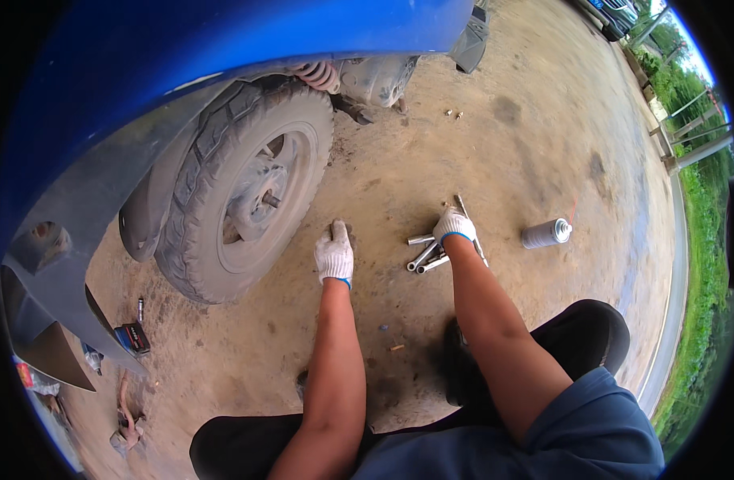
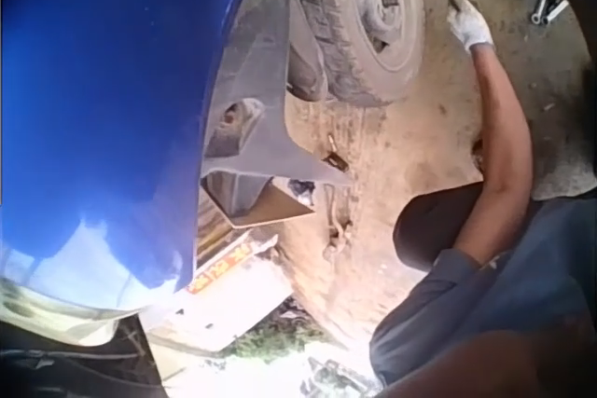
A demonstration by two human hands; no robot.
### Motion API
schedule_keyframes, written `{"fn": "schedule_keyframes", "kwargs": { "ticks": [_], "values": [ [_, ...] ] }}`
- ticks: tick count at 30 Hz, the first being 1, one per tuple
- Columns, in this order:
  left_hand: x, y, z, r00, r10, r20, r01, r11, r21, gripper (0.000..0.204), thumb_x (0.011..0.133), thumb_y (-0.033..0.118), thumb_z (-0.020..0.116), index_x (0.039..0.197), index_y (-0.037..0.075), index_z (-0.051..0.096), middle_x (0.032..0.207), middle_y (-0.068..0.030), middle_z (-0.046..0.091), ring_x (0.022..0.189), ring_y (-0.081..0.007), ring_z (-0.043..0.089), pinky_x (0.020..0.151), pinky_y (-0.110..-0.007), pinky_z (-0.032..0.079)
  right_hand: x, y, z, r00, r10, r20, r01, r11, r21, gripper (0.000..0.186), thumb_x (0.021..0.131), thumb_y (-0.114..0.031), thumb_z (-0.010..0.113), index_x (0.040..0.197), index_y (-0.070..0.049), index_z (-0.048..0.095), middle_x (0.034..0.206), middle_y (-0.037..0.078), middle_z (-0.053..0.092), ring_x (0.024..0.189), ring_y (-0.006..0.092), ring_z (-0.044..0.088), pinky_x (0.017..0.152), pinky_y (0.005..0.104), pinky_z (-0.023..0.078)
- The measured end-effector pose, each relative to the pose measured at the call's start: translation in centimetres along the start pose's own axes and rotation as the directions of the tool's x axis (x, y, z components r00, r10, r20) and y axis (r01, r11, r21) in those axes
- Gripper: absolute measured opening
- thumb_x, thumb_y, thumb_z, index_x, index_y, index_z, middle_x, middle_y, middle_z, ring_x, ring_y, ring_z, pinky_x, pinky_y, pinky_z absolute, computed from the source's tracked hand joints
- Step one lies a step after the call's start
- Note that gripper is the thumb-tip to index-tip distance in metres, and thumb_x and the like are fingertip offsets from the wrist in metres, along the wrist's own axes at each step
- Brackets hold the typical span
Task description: The person is removing the rear wheel of a motorcycle using an impact wrench and other tools.
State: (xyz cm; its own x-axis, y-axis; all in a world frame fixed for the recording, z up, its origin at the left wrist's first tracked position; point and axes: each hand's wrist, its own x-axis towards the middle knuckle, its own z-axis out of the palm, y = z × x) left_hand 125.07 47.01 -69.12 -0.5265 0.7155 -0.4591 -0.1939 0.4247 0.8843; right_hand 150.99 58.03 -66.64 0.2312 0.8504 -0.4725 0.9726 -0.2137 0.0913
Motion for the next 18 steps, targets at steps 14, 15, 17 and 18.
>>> {"fn": "schedule_keyframes", "kwargs": {
  "ticks": [14, 15, 17, 18],
  "values": [
    [-4.7, 9.6, 1.0, 0.888, 0.084, 0.452, 0.012, 0.979, -0.205, 0.034, 0.104, 0.031, 0.061, 0.119, 0.001, 0.069, 0.091, -0.0069, 0.073, 0.08, -0.0165, 0.069, 0.071, -0.031, 0.056, -11.5, -12.4, -13.1, 0.752, -0.603, -0.267, 0.636, 0.556, 0.535, 0.03, 0.083, -0.019, 0.073, 0.107, -0.002, 0.07, 0.094, 0.015, 0.074, 0.085, 0.0194, 0.069, 0.079, 0.0336, 0.055],
    [-4.7, 11.3, -0.1, 0.909, 0.099, 0.405, -0.017, 0.98, -0.2, 0.031, 0.103, 0.026, 0.062, 0.117, 0.0, 0.07, 0.091, -0.0065, 0.073, 0.073, -0.0119, 0.067, 0.065, -0.029, 0.054, -12.6, -13.5, -13.6, 0.765, -0.555, -0.326, 0.616, 0.484, 0.621, 0.027, 0.086, -0.018, 0.072, 0.108, -0.001, 0.07, 0.093, 0.012, 0.073, 0.083, 0.0165, 0.066, 0.078, 0.0328, 0.055],
    [-5.2, 14.8, -2.0, 0.972, 0.074, 0.225, 0.002, 0.948, -0.317, 0.029, 0.104, 0.024, 0.06, 0.114, -0.001, 0.072, 0.093, -0.0074, 0.073, 0.076, -0.0129, 0.067, 0.068, -0.029, 0.054, -14.1, -14.9, -14.1, 0.775, -0.515, -0.367, 0.594, 0.393, 0.702, 0.025, 0.09, -0.018, 0.07, 0.108, -0.001, 0.069, 0.091, 0.01, 0.072, 0.082, 0.0135, 0.064, 0.076, 0.0319, 0.054],
    [-4.7, 14.9, -3.5, 0.969, 0.225, 0.099, -0.184, 0.931, -0.315, 0.028, 0.104, 0.023, 0.06, 0.114, -0.001, 0.072, 0.095, -0.008, 0.073, 0.079, -0.0131, 0.067, 0.07, -0.028, 0.055, -15.1, -15.5, -13.7, 0.762, -0.509, -0.4, 0.597, 0.316, 0.737, 0.026, 0.093, -0.019, 0.069, 0.111, 0.0, 0.069, 0.093, 0.008, 0.072, 0.082, 0.0125, 0.062, 0.076, 0.0314, 0.053]
  ]
}}
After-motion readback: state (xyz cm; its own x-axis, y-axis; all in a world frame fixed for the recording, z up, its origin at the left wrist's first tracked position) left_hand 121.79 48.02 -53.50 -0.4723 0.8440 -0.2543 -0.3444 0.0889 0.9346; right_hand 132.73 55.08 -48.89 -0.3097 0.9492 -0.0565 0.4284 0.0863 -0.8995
